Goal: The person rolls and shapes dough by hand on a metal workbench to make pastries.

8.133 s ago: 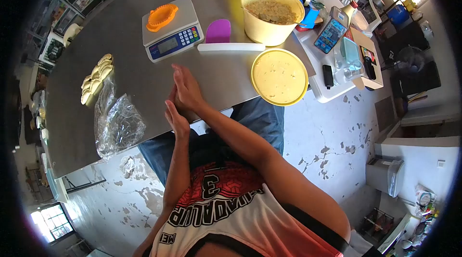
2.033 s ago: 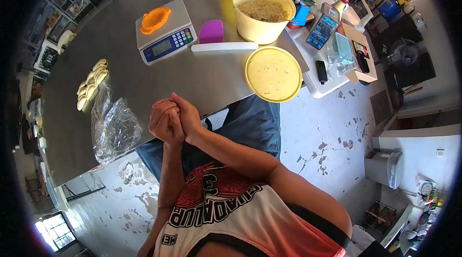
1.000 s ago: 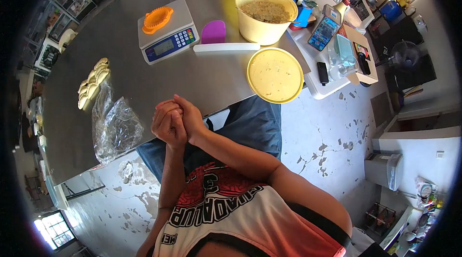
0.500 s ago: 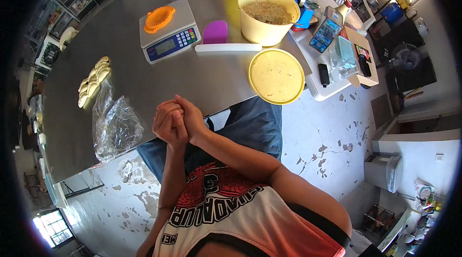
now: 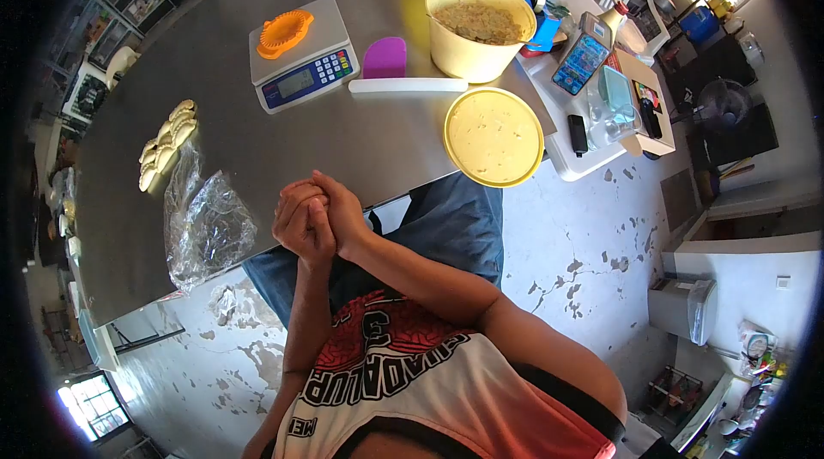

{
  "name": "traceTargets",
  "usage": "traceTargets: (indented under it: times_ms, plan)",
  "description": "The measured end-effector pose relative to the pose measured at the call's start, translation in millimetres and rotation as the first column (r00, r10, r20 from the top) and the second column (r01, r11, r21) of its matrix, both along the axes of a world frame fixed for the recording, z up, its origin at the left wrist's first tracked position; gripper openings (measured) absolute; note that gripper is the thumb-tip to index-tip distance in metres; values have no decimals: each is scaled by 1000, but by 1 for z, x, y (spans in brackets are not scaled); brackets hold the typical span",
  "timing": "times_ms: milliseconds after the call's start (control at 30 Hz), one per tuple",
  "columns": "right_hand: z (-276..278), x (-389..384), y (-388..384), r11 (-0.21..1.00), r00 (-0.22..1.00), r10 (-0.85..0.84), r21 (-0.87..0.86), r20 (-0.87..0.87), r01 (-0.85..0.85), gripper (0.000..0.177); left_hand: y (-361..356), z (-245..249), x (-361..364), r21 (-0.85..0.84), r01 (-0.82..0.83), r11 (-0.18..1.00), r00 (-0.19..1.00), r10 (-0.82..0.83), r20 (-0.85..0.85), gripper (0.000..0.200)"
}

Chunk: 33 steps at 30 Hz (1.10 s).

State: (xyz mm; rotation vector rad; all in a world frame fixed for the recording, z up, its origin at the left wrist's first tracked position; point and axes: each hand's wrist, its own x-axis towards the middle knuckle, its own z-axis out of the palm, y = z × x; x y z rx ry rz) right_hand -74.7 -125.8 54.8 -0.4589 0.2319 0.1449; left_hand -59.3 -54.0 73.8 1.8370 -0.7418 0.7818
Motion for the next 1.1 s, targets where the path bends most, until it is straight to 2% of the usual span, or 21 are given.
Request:
traceTargets:
  times_ms: [33,133,567,933,1100]
  plan:
    - [1,0,-1,998,1000,24,57,12,-25,50,0,0,0,-9,15,1000,1000,-15,0,18]
    - [4,-2,-1,996,999,35,79,24,-37,50,0,-1,-1,-9,6,1000,1000,-6,-17,18]
    - [2,-1,-4,996,998,53,76,17,-54,55,1,-3,1,6,6,1000,1000,-6,4,17]
    - [0,-2,-1,999,999,33,10,-29,-32,48,0,-3,0,-13,16,1000,1000,-16,-11,20]
    - [-3,1,0,998,998,29,49,-56,-27,51,1,-5,2,-3,13,1000,1000,-13,16,15]
